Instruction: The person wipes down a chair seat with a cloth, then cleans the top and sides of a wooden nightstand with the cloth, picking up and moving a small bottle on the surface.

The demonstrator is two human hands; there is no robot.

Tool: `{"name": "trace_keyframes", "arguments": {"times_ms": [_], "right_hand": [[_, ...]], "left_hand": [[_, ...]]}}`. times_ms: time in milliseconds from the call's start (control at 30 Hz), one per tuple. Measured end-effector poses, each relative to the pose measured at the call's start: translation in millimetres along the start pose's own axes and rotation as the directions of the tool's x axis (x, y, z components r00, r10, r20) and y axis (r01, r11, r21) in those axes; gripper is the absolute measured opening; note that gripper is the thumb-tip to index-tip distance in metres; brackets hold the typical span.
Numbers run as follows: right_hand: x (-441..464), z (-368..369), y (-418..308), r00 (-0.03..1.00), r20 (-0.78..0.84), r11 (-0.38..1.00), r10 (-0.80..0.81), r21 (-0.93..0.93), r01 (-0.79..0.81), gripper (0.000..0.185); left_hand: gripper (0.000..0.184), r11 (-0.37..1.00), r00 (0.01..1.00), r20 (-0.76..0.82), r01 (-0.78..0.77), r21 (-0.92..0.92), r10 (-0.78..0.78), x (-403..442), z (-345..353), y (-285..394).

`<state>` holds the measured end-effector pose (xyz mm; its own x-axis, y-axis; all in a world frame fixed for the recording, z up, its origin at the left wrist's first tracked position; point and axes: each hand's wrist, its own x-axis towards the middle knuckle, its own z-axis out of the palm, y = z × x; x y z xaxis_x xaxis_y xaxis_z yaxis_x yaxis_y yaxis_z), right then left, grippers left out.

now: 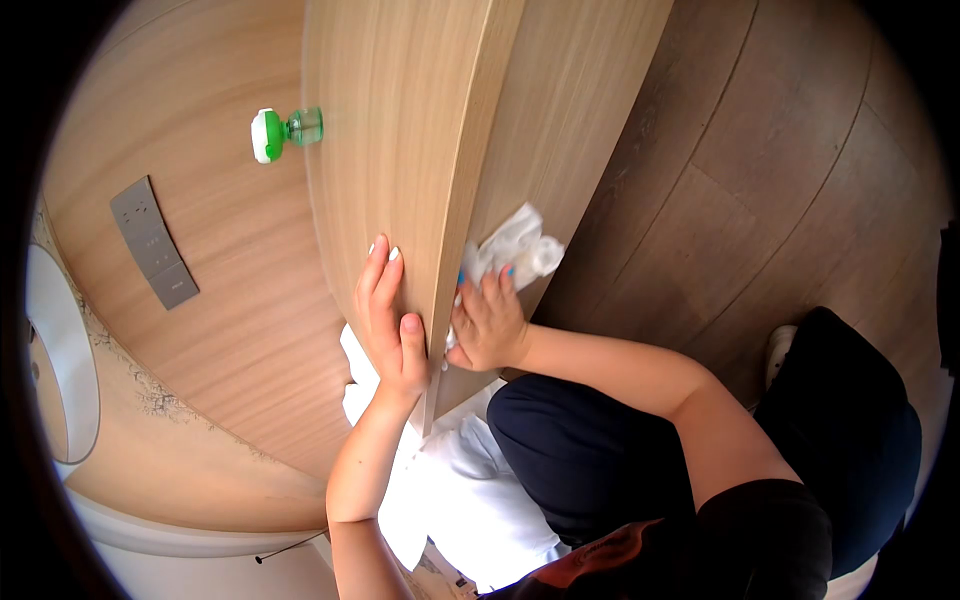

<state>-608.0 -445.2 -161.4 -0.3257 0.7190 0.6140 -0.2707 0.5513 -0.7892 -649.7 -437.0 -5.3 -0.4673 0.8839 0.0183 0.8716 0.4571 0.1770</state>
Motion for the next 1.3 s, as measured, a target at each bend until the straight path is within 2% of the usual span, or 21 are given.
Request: {"name": "trace_keyframes", "arguments": {"times_ms": [133, 233, 433, 500, 567, 700, 833, 900, 967, 1000, 1133, 1233, 1267, 1300], "right_hand": [[-36, 6, -14, 0.989, 0.054, 0.988, -0.135, 0.086, 0.13, 0.052], [-39, 10, -7, 0.981, -0.005, 0.977, -0.194, 0.093, 0.194, 0.051], [-11, -8, 48, 0.939, 0.01, 0.938, -0.343, -0.052, 0.343, 0.054], [1, -18, 76, 0.959, 0.027, 0.951, -0.282, -0.122, 0.283, 0.06], [21, -28, 103, 0.972, -0.038, 0.964, -0.23, -0.145, 0.222, 0.066], [58, -48, 156, 0.984, -0.132, 0.988, -0.119, -0.112, 0.104, 0.062], [90, -65, 201, 0.961, -0.196, 0.975, -0.193, -0.147, 0.166, 0.066], [102, -69, 226, 0.953, -0.248, 0.981, -0.174, -0.127, 0.146, 0.071], [109, -78, 246, 0.98, -0.183, 0.99, -0.071, -0.134, 0.047, 0.074], [111, -76, 257, 0.97, -0.224, 0.989, -0.095, -0.134, 0.066, 0.081], [111, -77, 240, 0.976, -0.213, 0.996, 0.043, -0.073, -0.06, 0.086], [110, -72, 219, 0.966, -0.259, 1.0, 0.015, 0.006, -0.014, 0.091], [103, -71, 211, 0.98, -0.199, 0.999, -0.012, 0.037, 0.019, 0.091], [91, -65, 203, 0.97, -0.241, 1.0, -0.017, 0.004, 0.018, 0.08]], "left_hand": [[0.055, 1.0, 1.0, -0.011, -0.005, -0.009, 0.005, 0, 2, 0], [0.055, 1.0, 1.0, -0.008, -0.004, -0.008, 0.004, -1, 1, 0], [0.054, 1.0, 0.998, -0.054, -0.024, -0.007, 0.024, -2, 5, -2], [0.054, 1.0, 0.998, -0.051, -0.024, -0.014, 0.024, -2, 5, -3], [0.054, 1.0, 0.999, -0.045, -0.019, -0.015, 0.019, -3, 5, -3], [0.054, 1.0, 0.999, -0.036, -0.01, -0.021, 0.009, -3, 5, -3], [0.053, 0.999, 0.999, -0.035, -0.01, -0.037, 0.009, -3, 6, -3], [0.053, 0.999, 0.999, -0.034, -0.01, -0.043, 0.008, -3, 5, -3], [0.053, 0.999, 0.999, -0.033, -0.001, -0.05, 0.0, -2, 4, -3], [0.053, 0.998, 0.999, -0.039, -0.003, -0.055, 0.001, -2, 5, -4], [0.052, 0.999, 0.999, -0.047, -0.027, -0.035, 0.026, -1, 4, -6], [0.052, 0.999, 0.998, -0.044, -0.035, -0.019, 0.035, -1, 3, -5], [0.052, 0.999, 0.998, -0.045, -0.04, -0.019, 0.039, 0, 4, -5], [0.052, 0.999, 0.998, -0.053, -0.044, -0.026, 0.042, 0, 5, -5]]}}
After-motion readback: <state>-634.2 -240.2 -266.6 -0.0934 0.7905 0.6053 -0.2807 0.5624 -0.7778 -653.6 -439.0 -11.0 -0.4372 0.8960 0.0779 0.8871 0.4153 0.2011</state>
